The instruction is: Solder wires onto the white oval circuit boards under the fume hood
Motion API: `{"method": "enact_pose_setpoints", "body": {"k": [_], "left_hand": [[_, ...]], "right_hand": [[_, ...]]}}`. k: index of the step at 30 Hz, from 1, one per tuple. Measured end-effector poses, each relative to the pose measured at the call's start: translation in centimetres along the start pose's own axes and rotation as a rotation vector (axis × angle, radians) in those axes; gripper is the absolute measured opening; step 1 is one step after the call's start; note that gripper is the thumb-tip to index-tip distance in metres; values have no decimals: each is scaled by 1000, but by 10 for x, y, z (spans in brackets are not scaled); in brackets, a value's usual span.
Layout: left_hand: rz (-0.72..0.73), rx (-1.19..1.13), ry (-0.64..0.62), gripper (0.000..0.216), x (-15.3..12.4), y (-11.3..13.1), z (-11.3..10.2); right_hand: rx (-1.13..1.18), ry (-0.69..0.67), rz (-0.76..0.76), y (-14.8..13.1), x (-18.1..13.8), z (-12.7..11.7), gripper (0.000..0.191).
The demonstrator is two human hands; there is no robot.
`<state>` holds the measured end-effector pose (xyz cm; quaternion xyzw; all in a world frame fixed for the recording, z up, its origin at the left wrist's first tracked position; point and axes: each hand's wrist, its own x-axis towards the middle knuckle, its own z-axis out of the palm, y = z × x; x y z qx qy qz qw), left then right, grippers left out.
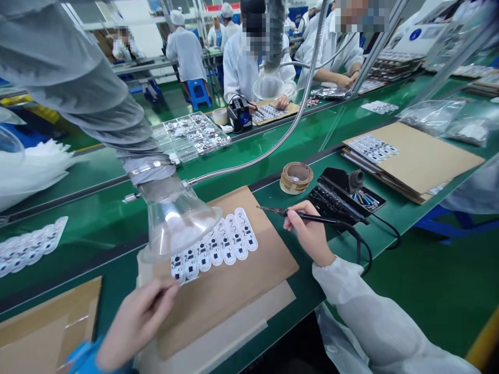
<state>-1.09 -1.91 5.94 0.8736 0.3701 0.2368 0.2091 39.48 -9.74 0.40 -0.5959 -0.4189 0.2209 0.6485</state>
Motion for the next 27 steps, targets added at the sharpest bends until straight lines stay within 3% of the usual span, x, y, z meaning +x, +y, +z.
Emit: {"method": "enact_pose_setpoints", "body": {"k": [2,4,7,10,17,27], "left_hand": [[2,-44,-15,40,22,-17,26],[-51,-19,64,43,37,-32,50],[-87,20,167,45,38,-49,70],[-74,31,182,41,30,-57,75],[-112,-51,36,33,29,-65,78],[-53,5,48,25,26,-67,75]], "right_hand": [[35,5,-1,4,3,12,50],[41,2,3,12,2,19,51],[46,-10,19,21,-4,20,51],[53,-51,44,23,-9,18,49],[108,-145,52,22,-12,23,42],[29,-149,59,29,-13,20,41]]}}
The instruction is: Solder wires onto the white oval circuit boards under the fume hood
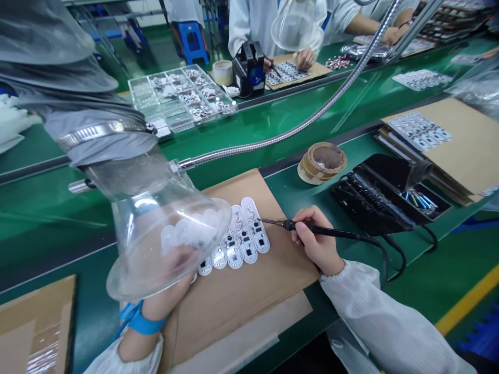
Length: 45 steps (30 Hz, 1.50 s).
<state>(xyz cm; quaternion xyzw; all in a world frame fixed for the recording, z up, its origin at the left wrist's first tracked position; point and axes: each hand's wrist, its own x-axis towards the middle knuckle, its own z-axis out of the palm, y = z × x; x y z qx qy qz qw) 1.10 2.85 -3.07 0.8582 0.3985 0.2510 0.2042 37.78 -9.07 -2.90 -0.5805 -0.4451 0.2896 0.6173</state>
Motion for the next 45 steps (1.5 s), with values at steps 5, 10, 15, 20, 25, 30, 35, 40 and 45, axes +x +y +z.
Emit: {"method": "enact_pose_setpoints", "body": {"k": [5,10,15,20,25,30,35,40,45], "left_hand": [[48,45,3,22,1,0,-1],[37,34,-26,22,2,1,0],[-1,-21,-44,25,4,2,3],[-81,-50,-104,30,5,4,4],[-73,-50,-46,25,5,4,-1],[-81,-51,-25,22,7,7,-4],[-76,-4,11,25,11,12,-5],[-63,2,-6,29,13,15,-6],[-63,-18,-43,29,15,17,-5]], "right_hand": [[-62,-10,3,6,-2,-2,41],[-85,-34,-15,4,-1,-3,37],[-104,-39,-108,4,0,-4,29],[-90,-44,-144,4,1,-3,24],[47,19,-140,0,-1,2,25],[5,-17,-140,3,-3,3,26],[-56,-66,-159,7,-2,3,23],[-84,-97,-167,2,-1,5,21],[-120,-100,-208,-2,1,6,20]]}}
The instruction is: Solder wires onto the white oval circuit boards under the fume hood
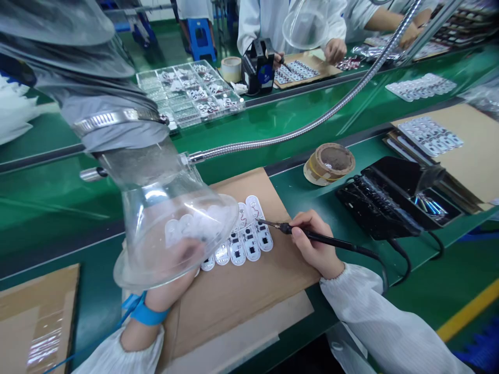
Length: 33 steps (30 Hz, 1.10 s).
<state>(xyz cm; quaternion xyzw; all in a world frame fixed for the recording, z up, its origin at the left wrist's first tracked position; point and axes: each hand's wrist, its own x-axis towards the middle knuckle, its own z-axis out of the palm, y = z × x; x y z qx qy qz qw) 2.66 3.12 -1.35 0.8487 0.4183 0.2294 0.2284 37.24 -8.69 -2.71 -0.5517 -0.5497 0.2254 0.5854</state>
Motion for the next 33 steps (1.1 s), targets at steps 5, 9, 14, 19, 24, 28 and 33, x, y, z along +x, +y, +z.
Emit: {"method": "enact_pose_setpoints", "body": {"k": [5,9,14,19,24,28,33], "left_hand": [[-33,36,27,32,1,-1,2],[-45,-21,66,29,-1,-5,0],[-55,-100,106,28,-2,-6,-6],[-64,-8,130,31,-1,-2,-9],[-69,-24,125,31,-1,-2,-8],[-50,-8,119,31,0,-4,-8],[-15,32,79,30,1,-4,-6]], "right_hand": [[-33,-7,-38,-3,3,-2,22],[71,85,-20,-16,0,1,21],[156,197,53,-24,-9,18,23],[94,137,87,-12,-14,22,27],[-1,76,114,-9,-17,18,31],[-6,17,110,-11,-16,19,27],[-31,9,99,-13,-14,19,28]]}}
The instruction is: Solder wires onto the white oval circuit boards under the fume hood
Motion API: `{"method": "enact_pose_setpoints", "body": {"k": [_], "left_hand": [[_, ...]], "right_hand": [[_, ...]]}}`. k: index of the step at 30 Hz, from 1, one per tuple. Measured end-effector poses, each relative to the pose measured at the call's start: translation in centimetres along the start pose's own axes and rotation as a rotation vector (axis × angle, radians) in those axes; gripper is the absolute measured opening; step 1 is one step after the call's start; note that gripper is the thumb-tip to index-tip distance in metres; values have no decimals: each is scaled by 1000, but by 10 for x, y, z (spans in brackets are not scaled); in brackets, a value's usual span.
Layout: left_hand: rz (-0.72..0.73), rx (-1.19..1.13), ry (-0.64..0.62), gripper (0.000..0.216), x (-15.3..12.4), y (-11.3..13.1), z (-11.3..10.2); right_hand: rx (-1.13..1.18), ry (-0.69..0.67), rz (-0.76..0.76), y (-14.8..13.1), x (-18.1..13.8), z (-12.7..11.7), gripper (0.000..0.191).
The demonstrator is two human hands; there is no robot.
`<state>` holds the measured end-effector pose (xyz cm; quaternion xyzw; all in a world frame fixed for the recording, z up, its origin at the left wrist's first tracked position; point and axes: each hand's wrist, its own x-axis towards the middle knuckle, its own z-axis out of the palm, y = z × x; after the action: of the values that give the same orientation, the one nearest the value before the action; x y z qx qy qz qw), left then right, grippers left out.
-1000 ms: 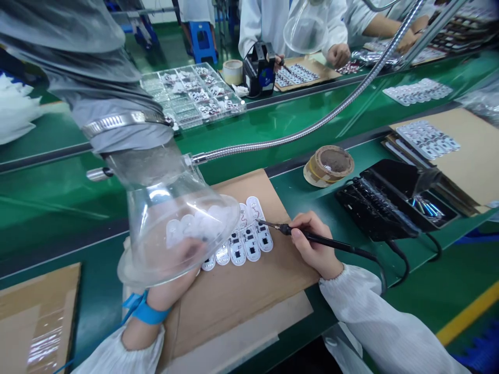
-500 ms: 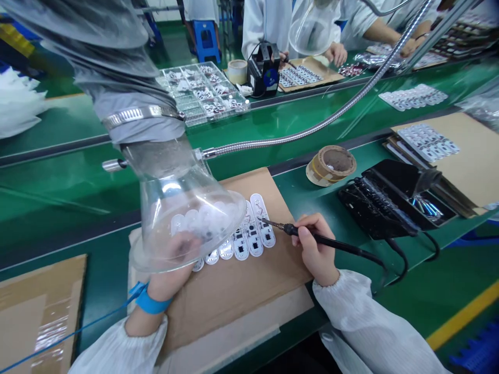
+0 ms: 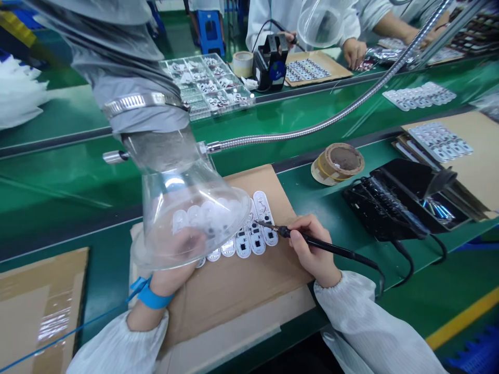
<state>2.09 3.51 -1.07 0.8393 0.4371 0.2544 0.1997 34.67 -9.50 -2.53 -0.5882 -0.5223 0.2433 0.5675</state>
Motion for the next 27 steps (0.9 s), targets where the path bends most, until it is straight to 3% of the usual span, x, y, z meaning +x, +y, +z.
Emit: {"method": "enact_pose_setpoints", "body": {"k": [8,17,27], "left_hand": [[-39,-72,40,28,-2,0,-2],[-105,-125,6,26,-1,3,0],[-59,-87,-16,29,0,7,3]], "right_hand": [[10,40,-20,4,-4,-1,26],[-11,-62,2,-4,2,2,29],[-20,-57,-35,-6,4,2,29]]}}
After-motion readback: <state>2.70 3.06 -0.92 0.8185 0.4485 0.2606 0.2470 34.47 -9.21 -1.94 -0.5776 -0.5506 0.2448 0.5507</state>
